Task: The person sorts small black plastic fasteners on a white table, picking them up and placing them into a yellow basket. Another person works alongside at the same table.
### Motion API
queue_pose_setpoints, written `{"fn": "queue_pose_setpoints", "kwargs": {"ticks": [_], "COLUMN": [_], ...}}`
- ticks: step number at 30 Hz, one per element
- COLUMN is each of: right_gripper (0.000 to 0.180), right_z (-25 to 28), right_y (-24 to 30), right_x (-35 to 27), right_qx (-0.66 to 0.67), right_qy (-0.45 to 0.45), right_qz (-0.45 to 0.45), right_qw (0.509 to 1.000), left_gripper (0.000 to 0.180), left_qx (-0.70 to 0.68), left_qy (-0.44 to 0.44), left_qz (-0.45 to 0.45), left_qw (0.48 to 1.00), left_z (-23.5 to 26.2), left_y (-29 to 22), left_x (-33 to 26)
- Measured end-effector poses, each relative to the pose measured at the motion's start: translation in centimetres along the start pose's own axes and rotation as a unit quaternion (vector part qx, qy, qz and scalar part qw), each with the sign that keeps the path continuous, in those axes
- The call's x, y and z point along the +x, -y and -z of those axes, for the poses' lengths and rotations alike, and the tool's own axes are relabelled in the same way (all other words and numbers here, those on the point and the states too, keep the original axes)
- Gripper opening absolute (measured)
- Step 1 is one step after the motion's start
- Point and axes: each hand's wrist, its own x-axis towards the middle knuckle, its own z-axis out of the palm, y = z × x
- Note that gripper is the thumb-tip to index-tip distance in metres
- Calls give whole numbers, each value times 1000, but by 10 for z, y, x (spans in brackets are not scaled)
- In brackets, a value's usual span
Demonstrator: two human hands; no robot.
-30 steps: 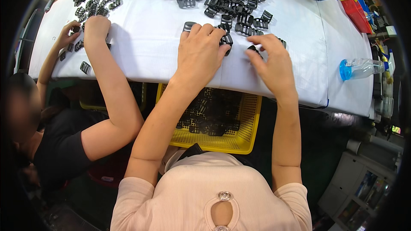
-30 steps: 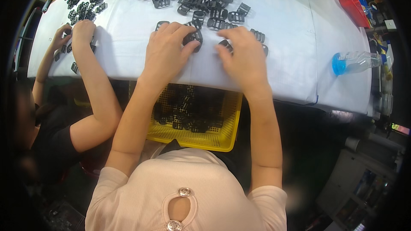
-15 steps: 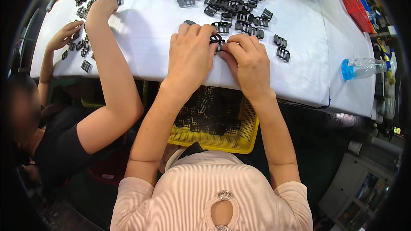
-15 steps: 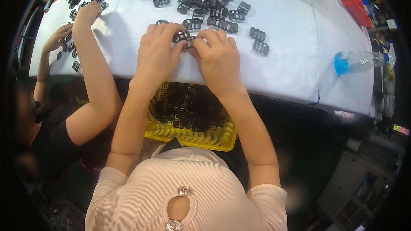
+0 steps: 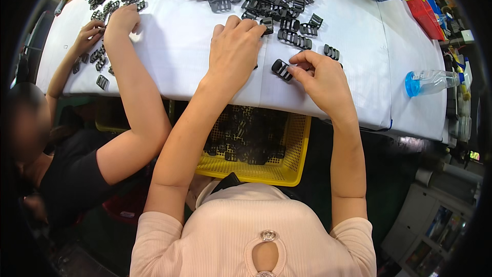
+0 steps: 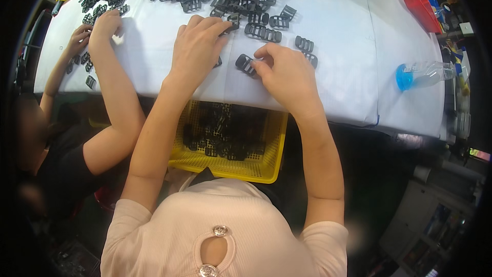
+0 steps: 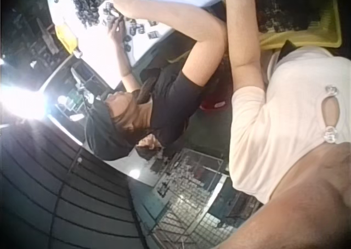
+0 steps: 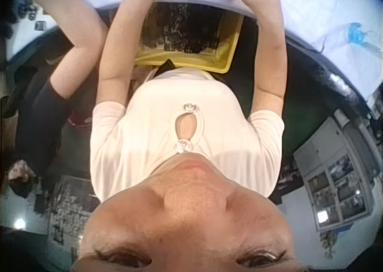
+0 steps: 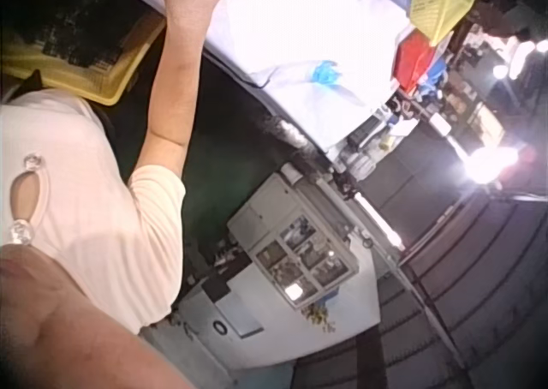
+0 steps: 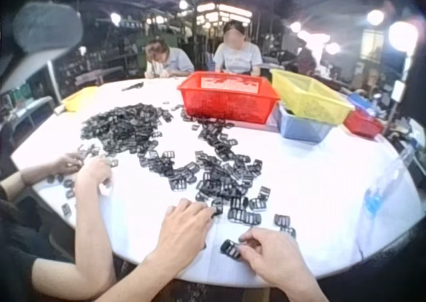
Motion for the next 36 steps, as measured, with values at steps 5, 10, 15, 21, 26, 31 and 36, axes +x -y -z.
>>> {"fn": "queue_pose_setpoints", "kwargs": {"ticks": [5,10,15,21,26,31,36], "right_gripper": [21,29,29,26,22,12,10], "right_z": [2,1,10,1,-11,-4,4], "right_y": [-10,-31,-28,-25,-34,-26,-23], "right_x": [22,39,19,23,48,37,41], "right_qx": [-138,-140,-166,-170,-196,-89,-42], "right_qy": [-147,-149,-104,-181,-193,-123,-44], "right_qz": [117,161,90,226,296,157,16], "right_qw": [972,965,976,942,915,976,998], "left_gripper": [25,23,24,29,27,25,23], "left_qx": [-125,-42,-49,-34,-3,-174,-95], "left_qy": [133,98,-11,18,19,101,50], "left_qz": [137,81,40,22,12,127,76], "left_qw": [974,991,998,999,1000,971,991], "left_z": [27,31,8,-14,-21,-4,-7], "left_y": [-11,-8,-4,-9,-10,-16,-13], "left_x": [7,2,14,29,35,30,28]}}
